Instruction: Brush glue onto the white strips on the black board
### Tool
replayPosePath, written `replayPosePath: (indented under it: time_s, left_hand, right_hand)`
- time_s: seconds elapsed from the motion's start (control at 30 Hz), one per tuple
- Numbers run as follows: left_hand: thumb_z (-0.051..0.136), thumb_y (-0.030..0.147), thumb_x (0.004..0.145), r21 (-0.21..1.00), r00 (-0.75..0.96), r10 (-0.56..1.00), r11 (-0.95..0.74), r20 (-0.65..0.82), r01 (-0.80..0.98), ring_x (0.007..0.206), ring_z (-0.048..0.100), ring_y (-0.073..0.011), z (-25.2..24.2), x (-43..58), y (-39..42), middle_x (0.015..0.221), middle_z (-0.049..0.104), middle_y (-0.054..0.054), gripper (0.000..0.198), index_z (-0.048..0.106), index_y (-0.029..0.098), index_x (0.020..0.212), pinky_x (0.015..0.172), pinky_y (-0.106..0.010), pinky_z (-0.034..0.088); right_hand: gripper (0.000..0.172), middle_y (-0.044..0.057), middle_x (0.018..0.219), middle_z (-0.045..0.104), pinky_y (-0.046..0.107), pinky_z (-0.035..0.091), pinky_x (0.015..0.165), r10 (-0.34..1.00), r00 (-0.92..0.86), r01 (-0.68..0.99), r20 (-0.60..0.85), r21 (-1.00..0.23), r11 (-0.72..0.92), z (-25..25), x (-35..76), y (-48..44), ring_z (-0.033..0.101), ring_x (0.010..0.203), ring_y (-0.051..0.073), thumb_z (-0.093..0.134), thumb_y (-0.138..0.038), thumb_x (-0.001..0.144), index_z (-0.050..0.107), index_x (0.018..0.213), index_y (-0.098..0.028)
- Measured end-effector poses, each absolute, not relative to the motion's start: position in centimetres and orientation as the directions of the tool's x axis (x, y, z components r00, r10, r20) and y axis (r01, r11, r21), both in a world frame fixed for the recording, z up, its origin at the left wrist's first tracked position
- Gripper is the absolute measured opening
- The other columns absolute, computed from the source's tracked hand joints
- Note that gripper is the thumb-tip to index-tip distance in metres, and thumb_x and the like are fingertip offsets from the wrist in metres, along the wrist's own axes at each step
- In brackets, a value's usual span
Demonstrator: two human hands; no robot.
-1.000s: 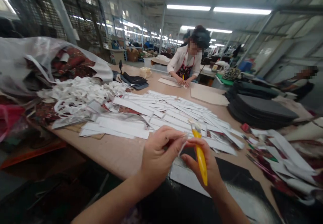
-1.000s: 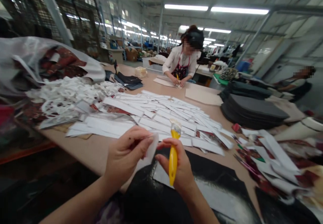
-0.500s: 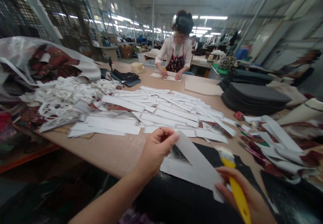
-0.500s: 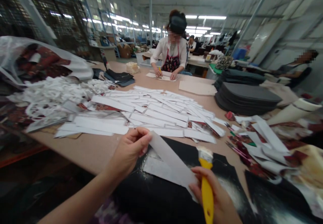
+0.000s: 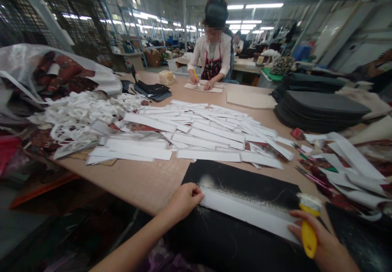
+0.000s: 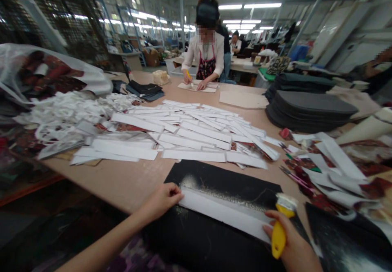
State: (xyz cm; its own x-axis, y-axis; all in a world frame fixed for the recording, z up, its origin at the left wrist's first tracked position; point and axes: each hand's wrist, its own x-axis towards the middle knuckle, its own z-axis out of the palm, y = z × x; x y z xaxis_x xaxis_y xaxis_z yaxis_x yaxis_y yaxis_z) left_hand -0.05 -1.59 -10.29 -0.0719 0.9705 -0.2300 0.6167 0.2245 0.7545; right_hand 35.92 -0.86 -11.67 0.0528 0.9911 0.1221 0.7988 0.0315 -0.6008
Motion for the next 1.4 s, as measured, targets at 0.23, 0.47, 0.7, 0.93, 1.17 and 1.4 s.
replayPosePath:
  time_s: [0.23,0.47,0.7,0.93,1.17,1.4]
  left_hand:
    - [0.055,0.027,0.073,0.71,-0.071,0.964,0.238,-0.257,0.663,0.064,0.053,-0.015,-10.4,0.1,-1.4,0.065,0.06,-0.001,0.013,0.062,0.016,0.068,0.056,-0.023,0.033]
    - [0.055,0.022,0.074,0.624,-0.083,0.964,0.228,-0.254,0.747,0.064,0.052,-0.0131,-10.1,0.7,-1.6,0.068,0.058,0.0,0.007,0.057,0.017,0.069,0.057,-0.022,0.031]
    - [0.045,0.029,0.081,0.497,-0.063,0.963,0.19,-0.262,0.847,0.067,0.054,-0.015,-11.1,0.6,-1.8,0.07,0.057,0.001,0.015,0.053,0.019,0.074,0.059,-0.024,0.031]
    - [0.041,0.035,0.082,0.466,-0.031,0.964,0.155,-0.263,0.871,0.067,0.056,-0.016,-11.7,0.4,-1.6,0.071,0.056,0.001,0.019,0.051,0.021,0.076,0.061,-0.026,0.035]
    - [0.04,0.025,0.086,0.318,0.021,0.996,-0.046,0.083,0.947,0.077,0.057,-0.0177,-11.8,0.9,-2.7,0.082,0.058,-0.003,0.017,0.054,0.017,0.089,0.065,-0.028,0.041]
    - [0.034,0.01,0.087,0.077,0.422,0.706,-0.556,0.569,0.827,0.095,0.054,-0.0195,-12.4,2.0,-4.1,0.105,0.06,-0.006,0.029,0.057,0.017,0.104,0.085,-0.034,0.04]
  right_hand:
    - [0.039,0.002,0.07,0.064,0.028,0.047,0.056,0.987,0.061,0.838,0.152,-0.545,0.032,-10.2,34.5,-1.0,0.062,0.057,0.02,0.05,-0.058,0.07,0.06,0.089,-0.026]
    - [0.035,0.001,0.07,0.061,0.029,0.046,0.059,0.994,0.084,0.856,0.073,-0.516,-0.034,-10.7,34.4,-1.1,0.061,0.059,0.02,0.046,-0.05,0.071,0.057,0.094,-0.027]
    - [0.034,0.006,0.092,0.064,0.033,0.047,0.072,0.992,0.122,0.878,0.04,-0.469,-0.089,-10.3,34.4,-1.4,0.062,0.081,0.022,0.039,-0.037,0.079,0.053,0.106,-0.022]
    - [0.03,0.01,0.095,0.064,0.033,0.049,0.073,0.996,0.082,0.926,0.029,-0.371,-0.065,-10.4,33.9,-1.4,0.063,0.086,0.022,0.038,-0.022,0.082,0.052,0.108,-0.018]
    - [0.033,0.012,0.08,0.061,0.039,0.05,0.069,0.974,-0.099,0.995,0.205,0.049,0.091,-10.5,33.5,-1.5,0.061,0.078,0.027,0.039,-0.007,0.081,0.059,0.107,-0.013]
    - [0.034,0.006,0.085,0.068,0.031,0.05,0.07,0.892,-0.362,0.794,0.27,-0.412,0.447,-6.0,26.7,-2.9,0.063,0.076,0.02,0.042,-0.02,0.087,0.055,0.119,-0.02]
